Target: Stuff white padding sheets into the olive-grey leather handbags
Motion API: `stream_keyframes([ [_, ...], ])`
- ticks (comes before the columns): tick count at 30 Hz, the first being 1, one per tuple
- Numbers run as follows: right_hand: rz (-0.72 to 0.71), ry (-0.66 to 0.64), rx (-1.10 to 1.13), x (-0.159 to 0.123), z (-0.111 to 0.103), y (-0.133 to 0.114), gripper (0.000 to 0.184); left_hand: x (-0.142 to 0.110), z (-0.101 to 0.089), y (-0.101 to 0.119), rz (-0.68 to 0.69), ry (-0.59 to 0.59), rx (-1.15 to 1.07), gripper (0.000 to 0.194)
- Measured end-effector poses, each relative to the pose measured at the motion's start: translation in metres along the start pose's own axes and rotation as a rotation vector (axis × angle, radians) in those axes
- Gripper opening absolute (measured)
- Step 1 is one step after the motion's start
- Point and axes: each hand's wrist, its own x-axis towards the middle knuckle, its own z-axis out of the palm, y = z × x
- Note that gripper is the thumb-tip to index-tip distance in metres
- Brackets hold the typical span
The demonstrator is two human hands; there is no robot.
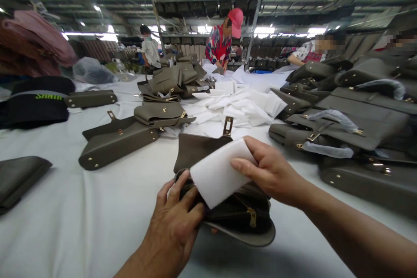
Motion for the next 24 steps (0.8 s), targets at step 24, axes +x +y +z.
stream_keyframes([
  [24, -0.336, -0.895, -1.166, 0.021, 0.055, -0.018, 0.024, 0.002, -0.007, -0.005, -0.062, -0.231, 0.012, 0.038],
])
